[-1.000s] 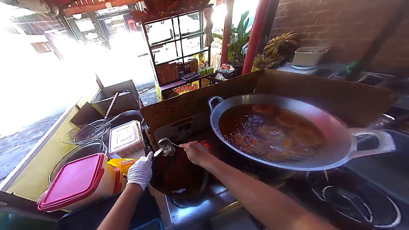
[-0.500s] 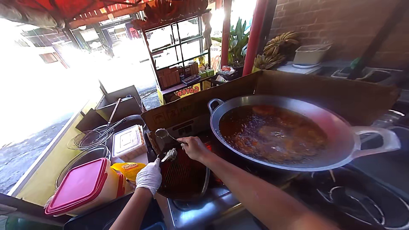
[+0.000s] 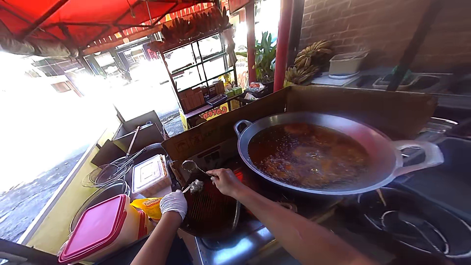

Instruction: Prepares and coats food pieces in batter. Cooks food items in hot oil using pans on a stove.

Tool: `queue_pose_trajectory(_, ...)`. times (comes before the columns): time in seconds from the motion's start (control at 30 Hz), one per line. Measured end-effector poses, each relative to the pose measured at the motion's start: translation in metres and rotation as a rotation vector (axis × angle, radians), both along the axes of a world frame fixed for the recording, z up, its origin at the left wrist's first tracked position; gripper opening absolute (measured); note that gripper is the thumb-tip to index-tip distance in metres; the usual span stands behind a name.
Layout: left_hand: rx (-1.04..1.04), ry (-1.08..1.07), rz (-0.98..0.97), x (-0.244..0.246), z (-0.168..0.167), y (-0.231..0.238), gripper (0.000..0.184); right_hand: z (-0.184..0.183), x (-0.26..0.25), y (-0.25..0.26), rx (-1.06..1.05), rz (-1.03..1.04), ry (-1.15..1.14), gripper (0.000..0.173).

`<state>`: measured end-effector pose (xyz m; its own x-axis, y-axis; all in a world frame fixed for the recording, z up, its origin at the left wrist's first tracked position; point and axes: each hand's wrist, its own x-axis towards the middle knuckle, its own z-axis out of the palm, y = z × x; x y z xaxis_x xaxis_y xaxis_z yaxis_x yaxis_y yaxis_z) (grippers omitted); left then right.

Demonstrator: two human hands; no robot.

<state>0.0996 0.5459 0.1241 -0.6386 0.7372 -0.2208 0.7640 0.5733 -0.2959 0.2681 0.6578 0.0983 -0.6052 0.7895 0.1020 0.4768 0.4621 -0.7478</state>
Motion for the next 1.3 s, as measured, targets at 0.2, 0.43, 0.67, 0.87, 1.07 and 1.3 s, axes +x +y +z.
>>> queue_pose_trajectory(0.2, -0.027, -0.06, 0.051, -0.006, 0.026, -0.012, 0.036, 0.003, 0.001, -0.004, -0.095, -0.014, 0.004, 0.036)
queue_pose_trajectory(0.43, -0.044, 0.003, 0.022, -0.011, 0.026, -0.017, 0.033, -0.002, 0.001, -0.007, -0.115, -0.025, 0.004, 0.034)
queue_pose_trajectory(0.67, -0.071, -0.018, 0.017, 0.001, 0.015, -0.01, 0.033, -0.001, 0.002, -0.012, -0.121, -0.021, 0.006, 0.034)
queue_pose_trajectory(0.87, -0.047, -0.002, 0.016, 0.004, 0.019, -0.016, 0.033, -0.003, 0.008, -0.013, -0.106, -0.032, -0.006, 0.034)
queue_pose_trajectory(1.07, -0.076, 0.002, 0.046, 0.009, 0.013, -0.017, 0.034, -0.002, 0.011, -0.017, -0.11, -0.045, -0.012, 0.034)
queue_pose_trajectory(1.3, -0.011, -0.026, 0.082, 0.012, -0.002, -0.012, 0.034, -0.004, 0.006, -0.016, -0.079, -0.037, -0.091, 0.033)
